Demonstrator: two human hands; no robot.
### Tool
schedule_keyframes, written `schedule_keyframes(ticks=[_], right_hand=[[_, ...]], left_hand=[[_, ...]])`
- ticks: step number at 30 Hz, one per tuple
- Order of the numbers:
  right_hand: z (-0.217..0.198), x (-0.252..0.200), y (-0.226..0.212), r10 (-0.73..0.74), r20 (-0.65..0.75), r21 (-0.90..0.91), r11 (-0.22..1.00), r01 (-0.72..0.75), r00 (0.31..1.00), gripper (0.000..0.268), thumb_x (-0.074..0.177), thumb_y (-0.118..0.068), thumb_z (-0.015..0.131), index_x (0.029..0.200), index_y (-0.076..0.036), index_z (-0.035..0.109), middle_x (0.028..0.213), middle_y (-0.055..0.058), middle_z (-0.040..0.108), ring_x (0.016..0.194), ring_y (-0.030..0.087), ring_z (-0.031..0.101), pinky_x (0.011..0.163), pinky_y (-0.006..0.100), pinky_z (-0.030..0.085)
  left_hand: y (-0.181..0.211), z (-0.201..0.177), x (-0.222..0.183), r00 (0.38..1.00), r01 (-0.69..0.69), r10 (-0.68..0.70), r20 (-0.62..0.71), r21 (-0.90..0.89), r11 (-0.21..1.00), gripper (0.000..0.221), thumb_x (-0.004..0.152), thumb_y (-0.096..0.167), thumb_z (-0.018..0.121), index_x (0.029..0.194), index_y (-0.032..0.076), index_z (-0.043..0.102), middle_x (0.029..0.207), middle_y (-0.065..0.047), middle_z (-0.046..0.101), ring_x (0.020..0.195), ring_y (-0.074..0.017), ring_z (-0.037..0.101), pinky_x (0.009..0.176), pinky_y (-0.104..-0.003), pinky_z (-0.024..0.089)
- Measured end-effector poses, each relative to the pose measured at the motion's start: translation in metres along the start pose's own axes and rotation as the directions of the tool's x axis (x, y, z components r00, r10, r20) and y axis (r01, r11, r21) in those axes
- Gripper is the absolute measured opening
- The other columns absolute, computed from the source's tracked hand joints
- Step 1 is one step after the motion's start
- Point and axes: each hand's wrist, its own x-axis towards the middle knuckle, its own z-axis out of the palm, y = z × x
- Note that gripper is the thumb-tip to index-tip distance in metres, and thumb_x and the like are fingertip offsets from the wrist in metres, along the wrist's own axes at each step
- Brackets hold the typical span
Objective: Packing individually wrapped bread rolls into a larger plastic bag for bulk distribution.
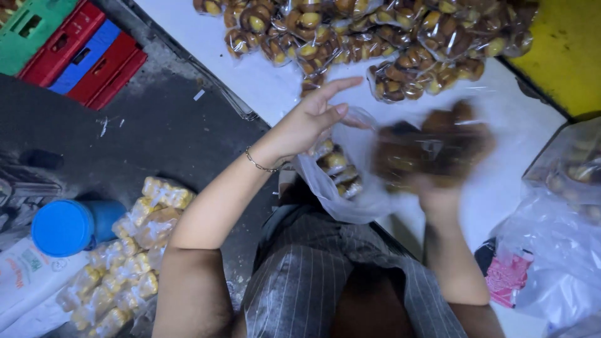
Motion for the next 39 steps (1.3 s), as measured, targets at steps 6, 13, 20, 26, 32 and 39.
schedule_keyframes(ticks=[6, 13, 20, 26, 32, 39], right_hand=[[0.055, -0.007, 0.111, -0.022, 0.724, -0.629, 0.389, 0.673, 0.69, 0.008, 0.081, -0.007, 0.074, 0.087, -0.008, 0.077, 0.117, 0.012, 0.069, 0.108, 0.032, 0.061, 0.087, 0.045, 0.048], [0.067, 0.09, 0.025, 0.116, 0.863, -0.243, 0.949, 0.202, 0.493, 0.033, 0.092, -0.003, 0.068, 0.125, -0.006, 0.069, 0.131, 0.017, 0.065, 0.123, 0.037, 0.06, 0.099, 0.049, 0.05], [0.005, 0.207, 0.227, 0.268, 0.601, -0.753, -0.126, 0.646, 0.753, 0.042, 0.103, -0.022, 0.051, 0.143, -0.034, 0.055, 0.144, -0.01, 0.06, 0.143, 0.02, 0.04, 0.118, 0.049, 0.028], [-0.061, 0.144, 0.272, 0.083, 0.181, -0.902, 0.41, 0.132, 0.98, 0.046, 0.079, -0.038, 0.082, 0.117, -0.016, 0.07, 0.096, 0.002, 0.059, 0.097, 0.027, 0.064, 0.086, 0.042, 0.052], [0.038, 0.081, 0.393, 0.665, -0.433, 0.349, 0.746, -0.567, 0.608, 0.042, 0.079, -0.034, 0.092, 0.091, -0.004, 0.065, 0.073, 0.016, 0.067, 0.065, 0.029, 0.07, 0.053, 0.034, 0.052], [0.047, 0.089, 0.196, 0.338, -0.254, -0.695, 0.588, -0.414, 0.906, 0.079, 0.059, -0.014, 0.087, 0.131, 0.003, 0.059, 0.13, 0.029, 0.045, 0.124, 0.052, 0.054, 0.103, 0.053, 0.048]], left_hand=[[0.047, -0.05, -0.01, 0.987, 0.104, -0.04, -0.157, 0.429, 0.897, 0.05, 0.111, 0.011, 0.042, 0.159, 0.022, 0.038, 0.101, -0.011, 0.078, 0.1, -0.021, 0.073, 0.096, -0.033, 0.047], [0.087, -0.109, -0.052, 0.965, 0.16, -0.087, -0.248, 0.293, 0.943, 0.052, 0.108, 0.012, 0.043, 0.159, 0.017, 0.035, 0.082, -0.014, 0.078, 0.076, -0.0182, 0.074, 0.07, -0.023, 0.046], [0.081, -0.136, -0.053, 0.954, 0.157, -0.1, -0.283, 0.187, 0.97, 0.053, 0.107, 0.011, 0.046, 0.159, 0.017, 0.035, 0.085, -0.011, 0.079, 0.046, -0.0014, 0.054, 0.043, -0.01, 0.032], [0.066, -0.185, -0.066, 0.903, 0.151, -0.085, -0.422, 0.125, 0.981, 0.051, 0.107, 0.011, 0.046, 0.157, 0.01, 0.038, 0.083, -0.015, 0.077, 0.037, -0.0034, 0.05, 0.033, -0.013, 0.032], [0.053, -0.192, -0.065, 0.912, 0.123, -0.102, -0.398, 0.027, 0.992, 0.051, 0.106, 0.012, 0.047, 0.156, 0.008, 0.039, 0.085, -0.017, 0.078, 0.036, -0.0069, 0.056, 0.03, -0.014, 0.039], [0.077, -0.15, -0.039, 0.954, 0.055, -0.034, -0.297, 0.063, 0.996, 0.051, 0.106, 0.009, 0.042, 0.156, 0.005, 0.036, 0.089, -0.021, 0.078, 0.038, -0.0128, 0.063, 0.03, -0.016, 0.046]])
